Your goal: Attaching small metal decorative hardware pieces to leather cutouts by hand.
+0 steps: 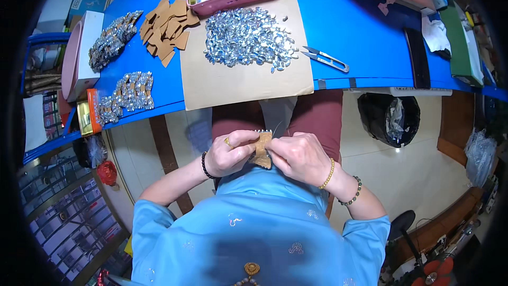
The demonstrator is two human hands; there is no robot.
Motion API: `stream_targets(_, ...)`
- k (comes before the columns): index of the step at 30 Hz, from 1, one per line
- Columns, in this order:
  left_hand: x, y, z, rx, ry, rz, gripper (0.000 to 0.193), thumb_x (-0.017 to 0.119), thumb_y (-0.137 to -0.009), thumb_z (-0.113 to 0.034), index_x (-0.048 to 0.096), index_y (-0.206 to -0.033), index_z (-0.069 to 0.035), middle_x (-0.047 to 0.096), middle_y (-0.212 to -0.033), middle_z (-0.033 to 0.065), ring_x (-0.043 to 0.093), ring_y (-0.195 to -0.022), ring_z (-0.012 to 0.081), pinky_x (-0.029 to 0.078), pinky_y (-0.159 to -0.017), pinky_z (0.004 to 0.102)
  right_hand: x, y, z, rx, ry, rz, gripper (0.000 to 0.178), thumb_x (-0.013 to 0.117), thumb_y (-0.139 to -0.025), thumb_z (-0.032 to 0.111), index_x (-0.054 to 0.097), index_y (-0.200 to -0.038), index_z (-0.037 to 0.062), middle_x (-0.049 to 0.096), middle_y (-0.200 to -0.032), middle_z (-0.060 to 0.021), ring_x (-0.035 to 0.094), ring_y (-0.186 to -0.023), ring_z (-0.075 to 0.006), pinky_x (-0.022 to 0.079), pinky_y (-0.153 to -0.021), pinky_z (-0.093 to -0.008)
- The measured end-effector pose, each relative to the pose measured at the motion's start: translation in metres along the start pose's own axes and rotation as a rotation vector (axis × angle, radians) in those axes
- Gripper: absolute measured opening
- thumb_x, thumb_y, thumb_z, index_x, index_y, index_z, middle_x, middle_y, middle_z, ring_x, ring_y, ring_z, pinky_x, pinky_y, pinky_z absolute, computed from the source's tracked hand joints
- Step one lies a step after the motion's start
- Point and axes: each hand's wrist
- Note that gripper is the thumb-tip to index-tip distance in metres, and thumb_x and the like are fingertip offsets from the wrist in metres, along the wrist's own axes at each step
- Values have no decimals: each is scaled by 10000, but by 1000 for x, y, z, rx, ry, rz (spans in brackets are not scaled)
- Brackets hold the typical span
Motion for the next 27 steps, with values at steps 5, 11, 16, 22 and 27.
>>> stream_targets(5, 0, 0, 0, 8, -9, 3, 233, 645, -635, 90, 563, -845, 31, 583, -964, 190, 642, -740, 274, 555, -569, 310, 2, 0, -2, -9, 4, -3, 112, 620, -714, 58, 626, -824, 42, 604, -623, -97, 603, -543, -230, 468, -508, -332)
stream_targets(11, 0, -2, -1, -4, 7, 20, 241, 648, -630, 89, 561, -848, 34, 586, -963, 190, 642, -753, 274, 554, -573, 310, 1, 1, -3, 0, 14, 26, 126, 620, -708, 55, 629, -833, 42, 612, -640, -92, 605, -548, -230, 472, -511, -334)
stream_targets(16, 2, 0, 1, 0, 16, 15, 238, 652, -632, 81, 561, -847, 34, 587, -965, 190, 641, -760, 274, 554, -579, 309, 2, 1, -3, -6, 20, 47, 134, 618, -703, 52, 628, -837, 46, 621, -668, -82, 604, -551, -231, 478, -519, -338)
stream_targets(22, 1, 0, 0, -5, 15, 31, 238, 657, -629, 77, 563, -844, 33, 590, -951, 192, 641, -760, 277, 554, -583, 307, 0, 0, -4, 8, 31, 114, 133, 617, -703, 56, 624, -836, 47, 627, -693, -86, 606, -577, -249, 484, -534, -339)
stream_targets(27, -7, -11, -4, -195, 182, 105, 211, 650, -697, 67, 574, -889, 26, 609, -925, 174, 645, -744, 255, 551, -615, 292, -7, -8, -14, -2, -31, 174, 94, 587, -744, 72, 599, -828, 32, 597, -662, -111, 592, -607, -294, 476, -535, -376)
Point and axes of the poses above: each hand's wrist, its own y-axis away from the middle knuckle, its own x-axis out of the palm, z = x × y
